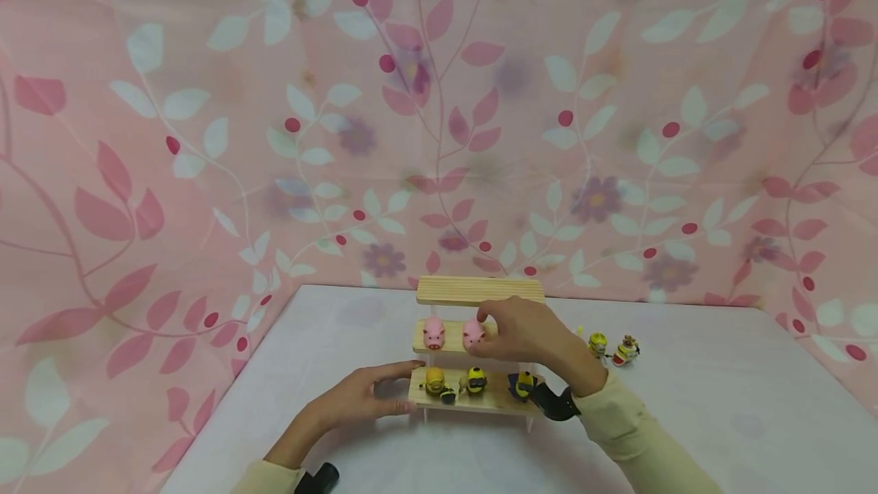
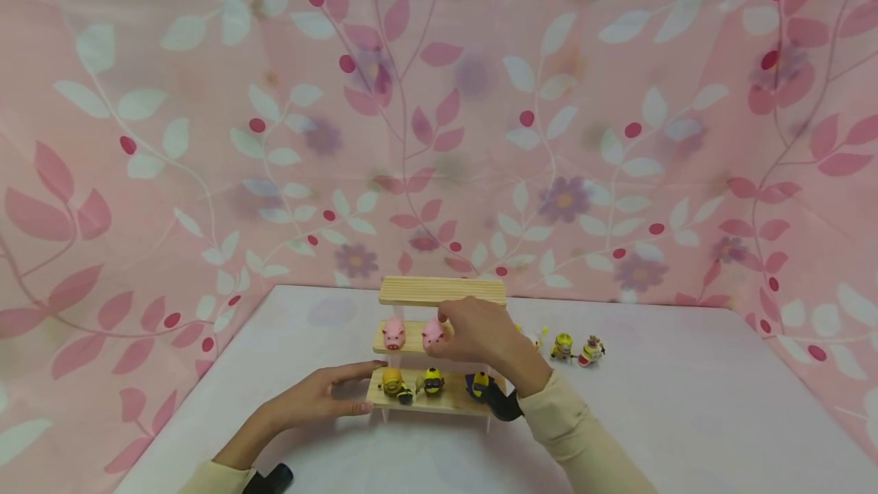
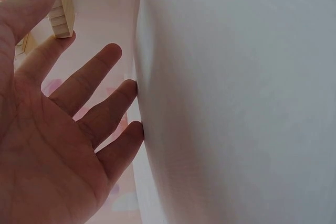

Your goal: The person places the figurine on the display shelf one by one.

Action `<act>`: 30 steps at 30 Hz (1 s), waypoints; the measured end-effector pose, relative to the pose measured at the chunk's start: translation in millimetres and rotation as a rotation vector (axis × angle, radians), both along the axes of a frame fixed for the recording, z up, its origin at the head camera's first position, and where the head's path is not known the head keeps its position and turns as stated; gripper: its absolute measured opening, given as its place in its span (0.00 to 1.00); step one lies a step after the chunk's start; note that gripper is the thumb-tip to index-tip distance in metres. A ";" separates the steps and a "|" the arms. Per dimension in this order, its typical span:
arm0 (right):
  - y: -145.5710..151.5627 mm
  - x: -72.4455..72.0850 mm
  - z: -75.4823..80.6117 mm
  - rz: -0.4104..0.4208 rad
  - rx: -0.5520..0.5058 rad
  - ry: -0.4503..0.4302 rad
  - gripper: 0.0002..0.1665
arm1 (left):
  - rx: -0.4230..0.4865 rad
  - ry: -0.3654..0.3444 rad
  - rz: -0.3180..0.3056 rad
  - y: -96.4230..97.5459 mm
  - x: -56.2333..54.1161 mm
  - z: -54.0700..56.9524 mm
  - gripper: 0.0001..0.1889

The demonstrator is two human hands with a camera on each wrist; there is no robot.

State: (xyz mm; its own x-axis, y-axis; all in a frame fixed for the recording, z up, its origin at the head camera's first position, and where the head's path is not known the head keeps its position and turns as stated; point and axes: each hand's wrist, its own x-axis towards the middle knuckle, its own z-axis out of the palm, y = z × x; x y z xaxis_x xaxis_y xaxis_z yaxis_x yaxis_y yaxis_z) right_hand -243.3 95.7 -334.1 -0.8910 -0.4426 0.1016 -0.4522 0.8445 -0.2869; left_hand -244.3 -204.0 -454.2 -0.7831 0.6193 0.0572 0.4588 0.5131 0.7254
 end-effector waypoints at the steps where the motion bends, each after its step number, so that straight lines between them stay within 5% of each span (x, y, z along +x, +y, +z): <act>1: 1.5 0.7 0.8 -0.006 0.003 0.001 0.23 | -0.001 0.001 0.000 0.3 0.1 0.4 0.34; 14: 31.2 25.7 17.3 -0.013 0.031 0.074 0.25 | 0.006 -0.022 -0.003 0.5 1.1 2.9 0.34; 30: 66.2 50.5 13.1 -0.043 -0.016 0.140 0.24 | 0.003 -0.020 0.005 0.1 1.2 2.4 0.33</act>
